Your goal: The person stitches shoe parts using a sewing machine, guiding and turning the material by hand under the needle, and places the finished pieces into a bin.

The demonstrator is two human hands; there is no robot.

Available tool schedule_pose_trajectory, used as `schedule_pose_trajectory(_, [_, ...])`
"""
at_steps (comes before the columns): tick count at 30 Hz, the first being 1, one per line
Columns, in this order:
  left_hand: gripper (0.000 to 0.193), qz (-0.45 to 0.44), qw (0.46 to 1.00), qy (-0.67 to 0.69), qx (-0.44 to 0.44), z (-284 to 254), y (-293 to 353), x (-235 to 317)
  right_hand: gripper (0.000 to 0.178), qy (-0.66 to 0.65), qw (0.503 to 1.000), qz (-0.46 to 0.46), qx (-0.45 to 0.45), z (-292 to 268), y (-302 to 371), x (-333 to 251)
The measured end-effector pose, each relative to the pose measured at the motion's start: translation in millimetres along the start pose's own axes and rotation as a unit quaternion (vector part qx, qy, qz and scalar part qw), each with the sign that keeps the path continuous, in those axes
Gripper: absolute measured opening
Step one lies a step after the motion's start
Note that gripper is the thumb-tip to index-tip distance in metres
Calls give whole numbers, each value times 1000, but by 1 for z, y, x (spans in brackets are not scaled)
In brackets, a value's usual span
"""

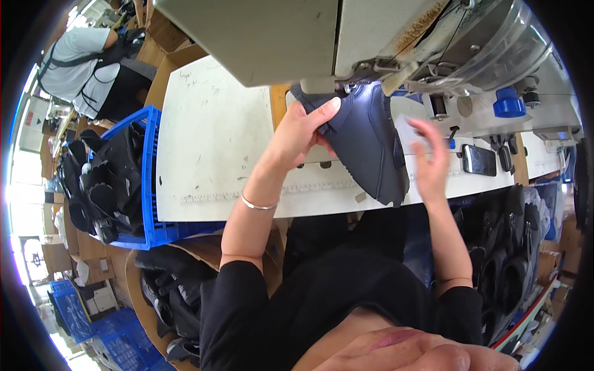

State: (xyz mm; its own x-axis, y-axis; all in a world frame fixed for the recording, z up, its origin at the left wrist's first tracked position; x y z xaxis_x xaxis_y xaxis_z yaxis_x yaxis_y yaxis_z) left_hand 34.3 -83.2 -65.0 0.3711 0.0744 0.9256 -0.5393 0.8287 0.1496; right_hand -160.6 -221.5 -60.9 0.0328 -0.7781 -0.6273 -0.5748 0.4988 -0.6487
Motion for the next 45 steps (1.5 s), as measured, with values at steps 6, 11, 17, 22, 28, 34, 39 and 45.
schedule_pose_trajectory(6, [30, 8, 997, -63, -36, 0, -1, 3, 50, -258, 906, 316, -111, 53, -26, 19])
schedule_pose_trajectory(11, [26, 41, 997, -64, 3, 4, 1, 2, 41, -271, 882, 371, -105, 57, -40, 5])
schedule_pose_trajectory(17, [22, 45, 997, -54, 13, 6, 2, 2, 38, -262, 903, 322, -109, 58, -42, 10])
schedule_pose_trajectory(22, [21, 44, 999, -25, 15, 7, 1, 0, 37, -269, 892, 331, -148, 59, -43, 13])
schedule_pose_trajectory(28, [23, 38, 998, -31, 33, 8, -2, 5, 40, -224, 912, 332, -84, 63, -47, 17])
schedule_pose_trajectory(34, [24, 48, 998, -32, 33, 11, -3, 6, 47, -200, 895, 377, -128, 57, -46, 25])
schedule_pose_trajectory(39, [18, 33, 999, -4, 26, 9, -8, 5, 35, -193, 896, 386, -102, 61, -51, 30])
schedule_pose_trajectory(45, [14, 21, 999, 13, 46, 6, -14, 3, 36, -208, 896, 372, -126, 68, -45, 56])
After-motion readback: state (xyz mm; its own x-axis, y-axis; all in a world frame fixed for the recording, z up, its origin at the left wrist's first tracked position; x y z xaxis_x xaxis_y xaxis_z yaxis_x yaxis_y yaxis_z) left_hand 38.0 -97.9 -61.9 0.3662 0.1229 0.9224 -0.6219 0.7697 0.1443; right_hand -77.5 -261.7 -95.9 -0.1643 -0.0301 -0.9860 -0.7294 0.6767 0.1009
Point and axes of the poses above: each hand's wrist, its own y-axis away from the middle knuckle, its own z-axis out of the palm, x = y × z, the point moved 3 cm from there along -y, towards the middle knuckle, and after that the axes turned 4 degrees about x, right-handed, at the moved point
